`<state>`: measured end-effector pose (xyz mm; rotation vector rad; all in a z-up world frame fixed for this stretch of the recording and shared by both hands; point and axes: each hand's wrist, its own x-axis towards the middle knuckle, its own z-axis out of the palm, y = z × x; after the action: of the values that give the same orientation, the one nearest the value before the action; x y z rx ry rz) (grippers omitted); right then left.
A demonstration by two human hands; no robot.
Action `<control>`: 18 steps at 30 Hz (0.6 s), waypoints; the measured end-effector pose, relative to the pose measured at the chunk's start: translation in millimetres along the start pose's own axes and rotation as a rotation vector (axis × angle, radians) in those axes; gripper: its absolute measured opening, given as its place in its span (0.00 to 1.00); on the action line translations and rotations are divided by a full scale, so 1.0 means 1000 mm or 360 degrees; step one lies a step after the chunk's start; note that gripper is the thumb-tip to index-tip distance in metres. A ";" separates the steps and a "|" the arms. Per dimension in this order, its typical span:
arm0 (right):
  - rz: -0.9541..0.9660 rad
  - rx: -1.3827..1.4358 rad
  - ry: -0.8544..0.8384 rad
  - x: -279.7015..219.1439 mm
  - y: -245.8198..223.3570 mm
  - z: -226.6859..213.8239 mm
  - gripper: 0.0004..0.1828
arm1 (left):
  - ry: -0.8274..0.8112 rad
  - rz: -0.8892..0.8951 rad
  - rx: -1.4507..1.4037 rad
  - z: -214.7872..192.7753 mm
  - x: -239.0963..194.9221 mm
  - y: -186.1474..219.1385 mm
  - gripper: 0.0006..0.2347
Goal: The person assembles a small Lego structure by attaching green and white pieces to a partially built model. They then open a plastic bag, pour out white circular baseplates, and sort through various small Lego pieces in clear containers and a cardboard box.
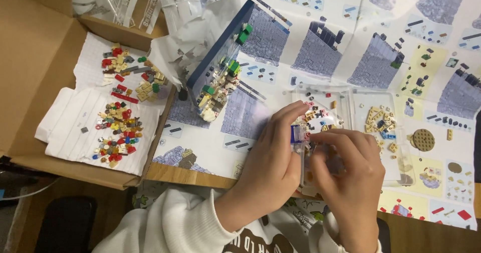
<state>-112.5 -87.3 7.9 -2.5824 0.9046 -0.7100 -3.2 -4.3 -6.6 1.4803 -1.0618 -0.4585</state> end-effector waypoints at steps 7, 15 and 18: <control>-0.0082 -0.0024 0.0043 0.003 0.003 0.004 0.07 | -0.0207 -0.0045 0.0141 -0.005 0.006 0.001 0.23; -0.0046 0.0036 -0.0167 0.007 -0.003 -0.003 0.05 | -0.0425 0.0118 0.0447 -0.022 0.014 -0.003 0.23; -0.0025 0.0009 -0.0145 0.005 -0.003 0.000 0.03 | -0.0426 0.0259 0.0776 -0.024 0.015 -0.006 0.24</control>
<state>-108.3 -88.5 11.1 -2.5967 0.8537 -0.5925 25.4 -3.2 -2.7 1.7691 -1.5751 -0.2971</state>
